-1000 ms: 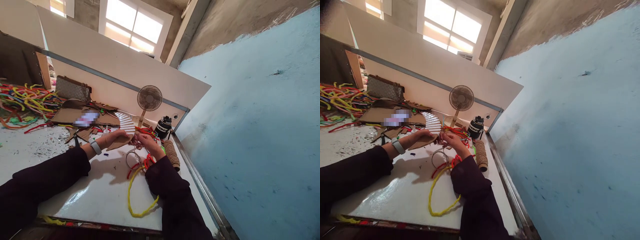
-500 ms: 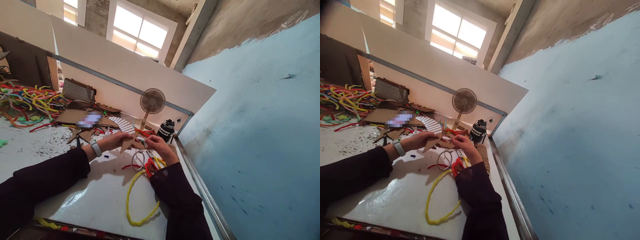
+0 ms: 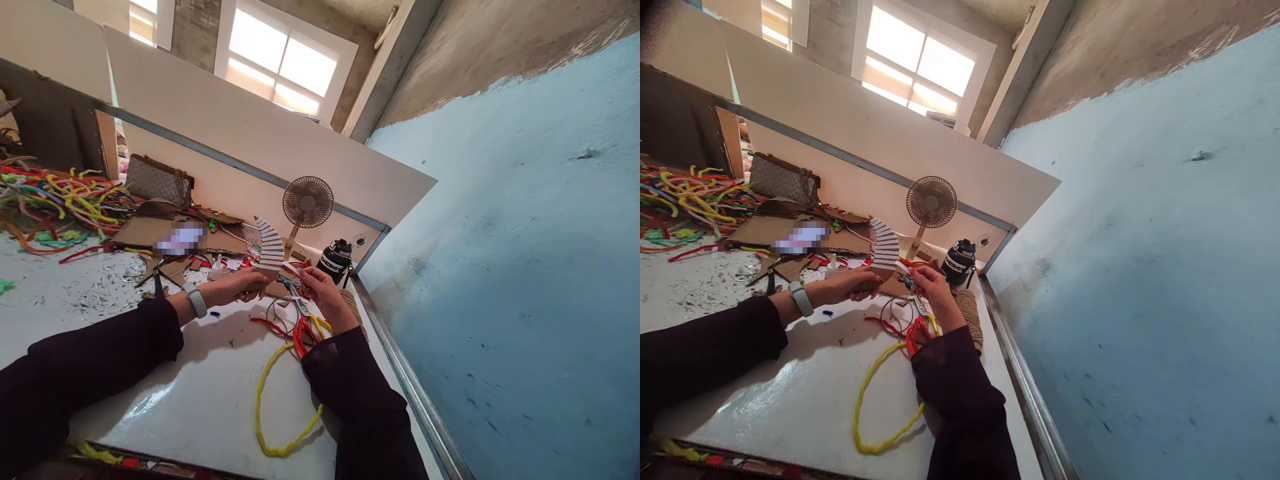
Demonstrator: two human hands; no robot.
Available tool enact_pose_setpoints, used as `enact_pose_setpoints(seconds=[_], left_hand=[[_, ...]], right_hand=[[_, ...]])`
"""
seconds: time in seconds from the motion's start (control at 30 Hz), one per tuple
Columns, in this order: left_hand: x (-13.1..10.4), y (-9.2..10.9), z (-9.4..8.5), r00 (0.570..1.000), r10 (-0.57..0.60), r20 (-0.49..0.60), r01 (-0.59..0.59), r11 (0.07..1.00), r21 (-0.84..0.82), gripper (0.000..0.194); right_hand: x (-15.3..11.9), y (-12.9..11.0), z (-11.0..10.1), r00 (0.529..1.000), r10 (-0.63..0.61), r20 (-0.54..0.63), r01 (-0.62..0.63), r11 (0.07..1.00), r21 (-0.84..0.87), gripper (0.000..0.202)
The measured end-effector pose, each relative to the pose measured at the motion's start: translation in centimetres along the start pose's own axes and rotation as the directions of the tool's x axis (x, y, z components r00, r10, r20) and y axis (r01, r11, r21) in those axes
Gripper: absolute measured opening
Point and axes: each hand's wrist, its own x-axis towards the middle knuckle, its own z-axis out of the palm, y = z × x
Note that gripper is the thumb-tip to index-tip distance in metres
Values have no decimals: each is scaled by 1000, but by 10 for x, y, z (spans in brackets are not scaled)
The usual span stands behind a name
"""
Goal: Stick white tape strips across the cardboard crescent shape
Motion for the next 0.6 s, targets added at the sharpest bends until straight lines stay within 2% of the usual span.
enact_pose_setpoints(seconds=[0.17,0.3,0.6], left_hand=[[-3,0,2,999,-20,30,17,997,76,40],[-1,-6,0,1000,-16,-1,16,995,101,38],[9,-39,8,992,92,-85,-88,995,48,38]], right_hand=[[-1,4,2,995,24,94,-19,998,-60,33],[-2,9,6,983,38,180,-19,994,-107,30],[7,32,13,980,47,191,-18,989,-150,35]])
